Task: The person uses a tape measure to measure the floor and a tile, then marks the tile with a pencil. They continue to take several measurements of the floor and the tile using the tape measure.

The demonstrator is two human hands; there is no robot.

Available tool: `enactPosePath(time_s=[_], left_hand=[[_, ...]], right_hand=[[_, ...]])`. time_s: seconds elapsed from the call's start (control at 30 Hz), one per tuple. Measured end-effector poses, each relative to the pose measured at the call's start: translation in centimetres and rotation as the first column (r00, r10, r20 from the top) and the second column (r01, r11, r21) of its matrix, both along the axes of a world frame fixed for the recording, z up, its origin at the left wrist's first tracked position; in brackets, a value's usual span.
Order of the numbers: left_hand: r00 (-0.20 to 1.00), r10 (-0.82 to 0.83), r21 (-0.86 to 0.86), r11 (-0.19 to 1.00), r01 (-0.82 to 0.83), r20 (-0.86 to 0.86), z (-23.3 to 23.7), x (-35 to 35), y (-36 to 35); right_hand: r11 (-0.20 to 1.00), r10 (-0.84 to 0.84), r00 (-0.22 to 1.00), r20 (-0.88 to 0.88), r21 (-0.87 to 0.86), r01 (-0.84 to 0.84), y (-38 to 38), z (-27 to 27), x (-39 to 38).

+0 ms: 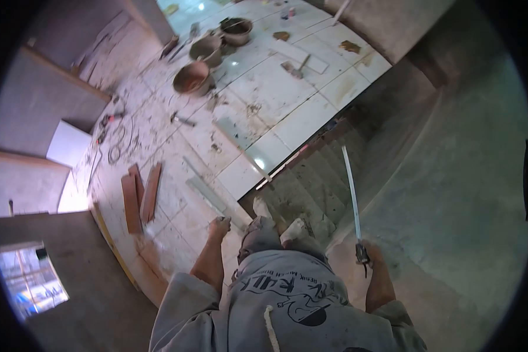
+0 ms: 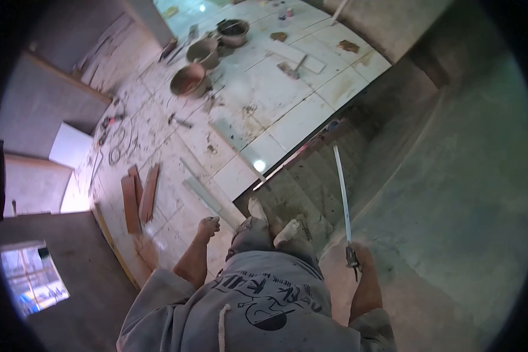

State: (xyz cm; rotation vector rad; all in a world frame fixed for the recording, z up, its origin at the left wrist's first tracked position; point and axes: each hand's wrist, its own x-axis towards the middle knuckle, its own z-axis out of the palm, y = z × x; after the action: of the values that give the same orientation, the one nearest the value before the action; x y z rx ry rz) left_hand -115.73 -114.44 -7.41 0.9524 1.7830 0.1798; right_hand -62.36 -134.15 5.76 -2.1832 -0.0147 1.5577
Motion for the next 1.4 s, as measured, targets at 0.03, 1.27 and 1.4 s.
enactPosePath(time_s=[0.03, 1.27, 1.4], left_hand=[[0.998, 0.065, -0.055, 0.996, -0.065, -0.011, -0.3, -1.3, -0.3], [0.994, 0.102, -0.219, 0.971, -0.093, 0.033, 5.8, -4.6, 9.3], [0.995, 0.092, -0.202, 0.976, -0.082, 0.045, 6.0, -4.3, 9.6]], right_hand=[[0.998, 0.034, 0.999, -0.031, 0.062, -0.032, 2.0, 0.4, -0.3], [0.945, 0.274, 0.96, 0.049, -0.196, -0.26, 13.3, -0.4, -6.7], [0.953, 0.239, 0.97, 0.041, -0.202, -0.227, 12.4, -0.3, -6.8]])
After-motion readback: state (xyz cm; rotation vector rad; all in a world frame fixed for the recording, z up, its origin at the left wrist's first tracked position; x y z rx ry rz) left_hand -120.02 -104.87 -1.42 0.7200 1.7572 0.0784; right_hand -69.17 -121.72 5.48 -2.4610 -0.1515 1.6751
